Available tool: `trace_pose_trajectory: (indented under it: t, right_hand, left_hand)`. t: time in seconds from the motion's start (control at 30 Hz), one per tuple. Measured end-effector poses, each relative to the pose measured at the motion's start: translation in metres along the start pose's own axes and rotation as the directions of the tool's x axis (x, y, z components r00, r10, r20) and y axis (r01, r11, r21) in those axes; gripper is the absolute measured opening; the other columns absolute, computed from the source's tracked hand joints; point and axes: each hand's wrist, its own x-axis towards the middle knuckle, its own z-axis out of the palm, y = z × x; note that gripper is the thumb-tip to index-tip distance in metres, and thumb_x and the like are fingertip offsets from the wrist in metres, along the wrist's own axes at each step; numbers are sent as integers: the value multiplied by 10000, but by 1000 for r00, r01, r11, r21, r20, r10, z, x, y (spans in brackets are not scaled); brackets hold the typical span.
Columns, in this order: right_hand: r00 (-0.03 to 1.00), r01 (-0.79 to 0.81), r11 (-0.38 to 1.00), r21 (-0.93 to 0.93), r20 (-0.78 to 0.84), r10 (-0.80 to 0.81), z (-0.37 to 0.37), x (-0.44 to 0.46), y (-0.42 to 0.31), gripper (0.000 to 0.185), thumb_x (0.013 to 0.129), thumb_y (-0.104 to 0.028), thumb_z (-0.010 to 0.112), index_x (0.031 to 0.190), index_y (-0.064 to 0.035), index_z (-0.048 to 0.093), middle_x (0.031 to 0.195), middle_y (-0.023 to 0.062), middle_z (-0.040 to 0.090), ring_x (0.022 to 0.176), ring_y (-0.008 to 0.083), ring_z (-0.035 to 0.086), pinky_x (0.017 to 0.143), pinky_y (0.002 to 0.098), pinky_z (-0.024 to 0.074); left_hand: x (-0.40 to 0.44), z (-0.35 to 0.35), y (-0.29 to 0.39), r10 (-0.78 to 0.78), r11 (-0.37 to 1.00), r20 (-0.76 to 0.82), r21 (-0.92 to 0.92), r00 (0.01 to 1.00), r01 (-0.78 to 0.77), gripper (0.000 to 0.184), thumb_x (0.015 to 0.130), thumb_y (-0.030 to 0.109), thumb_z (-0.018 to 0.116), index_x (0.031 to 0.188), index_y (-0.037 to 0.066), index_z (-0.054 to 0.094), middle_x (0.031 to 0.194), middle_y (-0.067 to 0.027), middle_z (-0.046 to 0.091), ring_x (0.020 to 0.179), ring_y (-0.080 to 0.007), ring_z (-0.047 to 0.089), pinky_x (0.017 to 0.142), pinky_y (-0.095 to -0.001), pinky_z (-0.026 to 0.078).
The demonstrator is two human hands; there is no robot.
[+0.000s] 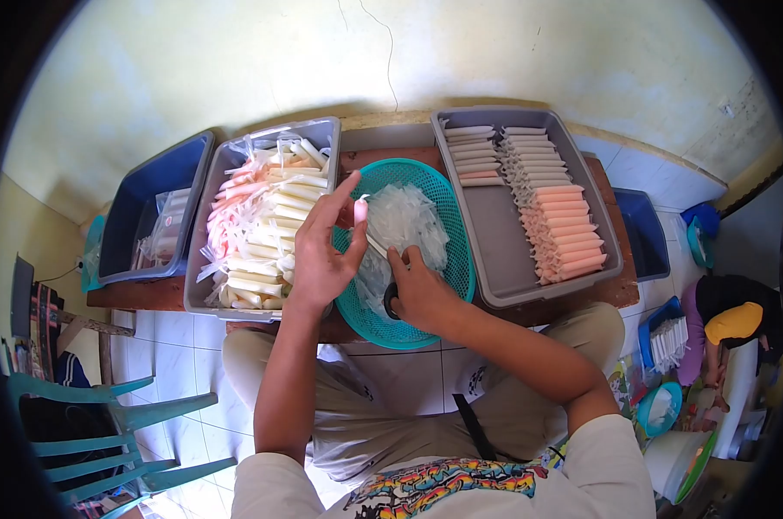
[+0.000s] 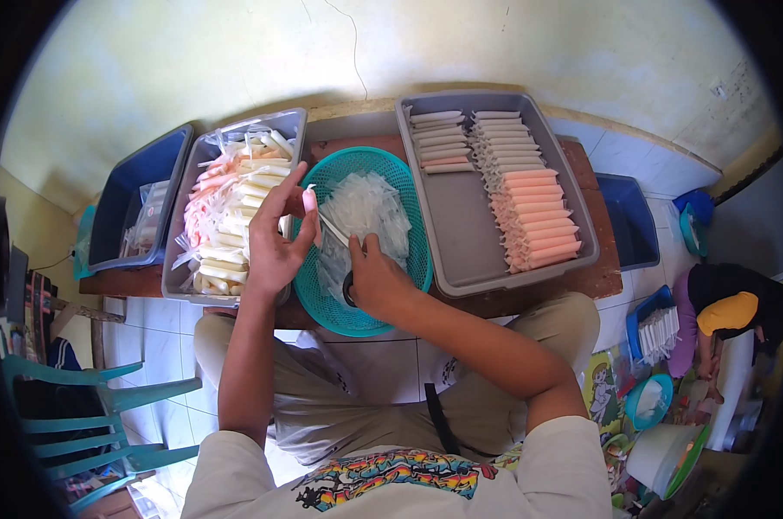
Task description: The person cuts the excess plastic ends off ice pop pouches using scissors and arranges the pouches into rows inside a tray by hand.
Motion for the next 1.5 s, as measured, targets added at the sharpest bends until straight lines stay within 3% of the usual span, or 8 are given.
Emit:
trace_pose_trajectory:
  t: [0.4,0.47,0.7,0.8,0.87,1.27,1.33,1.5]
  right_hand:
    - [995,103,993,60,1,-103,-34,-32,8,794,925,-148,768,1571,67,359,1450,332,454,1070,521,693,918,528,592]
    - [926,307,952,20,-239,-293,-40,-36,26,606,933,-176,777,1444,41,534,1309,269,613,954,429,726,814,484,600]
    - [941,34,967,253,-333,54,-154,-76,26,253,883,-146,826,1097,-60,723,980,101,708,749,309,687,713,438,568]
    - [835,-50,997,52,-546,70,-181,-91,49,342,854,-150,836,1175,-109,725,1089,113,697,931,309,693,849,433,556]
    - [655,98,949,-299,-698,-288,-193,-100,70,383,836,-155,848,1205,-135,750,1101,78,695,960,282,671,874,412,559]
    - [793,-116,967,-228,-608,-48,-222,-163,152,254,819,-175,864,1069,-138,836,1127,47,757,1080,257,685,946,404,552]
    - [806,-155,965,-209,-592,1,-219,-169,163,237,814,-174,866,1049,-151,844,1116,33,751,1083,255,680,939,398,553]
    - [846,-272,939,-213,-518,128,-211,-176,175,202,811,-188,864,1012,-188,861,1071,-3,728,1115,241,655,1033,418,502]
  left_hand:
    - [-6,18,-4,-209,901,59,-377,976,216,316,925,-102,748,1208,0,652,1130,-79,719,1038,-150,713,944,-308,570]
    - [-4,25,1,-221,857,62,-463,973,224,317,924,-104,755,1202,3,645,1132,-81,715,1054,-154,710,946,-308,571]
    - [9,72,30,-209,689,105,-689,972,223,302,929,-100,772,1175,-1,627,1129,-96,708,1064,-160,706,941,-307,581]
    - [16,104,51,-194,641,144,-730,970,237,270,941,-103,760,1145,19,633,1147,-108,712,1037,-156,712,895,-276,584]
    - [21,129,66,-222,525,211,-797,952,299,244,945,-70,780,1113,20,627,1135,-115,722,1010,-150,715,883,-275,585]
    - [37,239,117,-253,453,570,-644,782,616,272,925,90,868,1068,22,646,1098,-79,731,929,-112,723,797,-237,584]
    - [36,241,120,-261,738,590,-388,764,552,243,923,115,872,1051,9,695,998,-57,762,868,-87,715,753,-245,572]
    - [28,246,116,-230,815,665,-268,711,514,214,914,132,870,1064,9,778,923,-41,791,816,-82,707,729,-269,565]
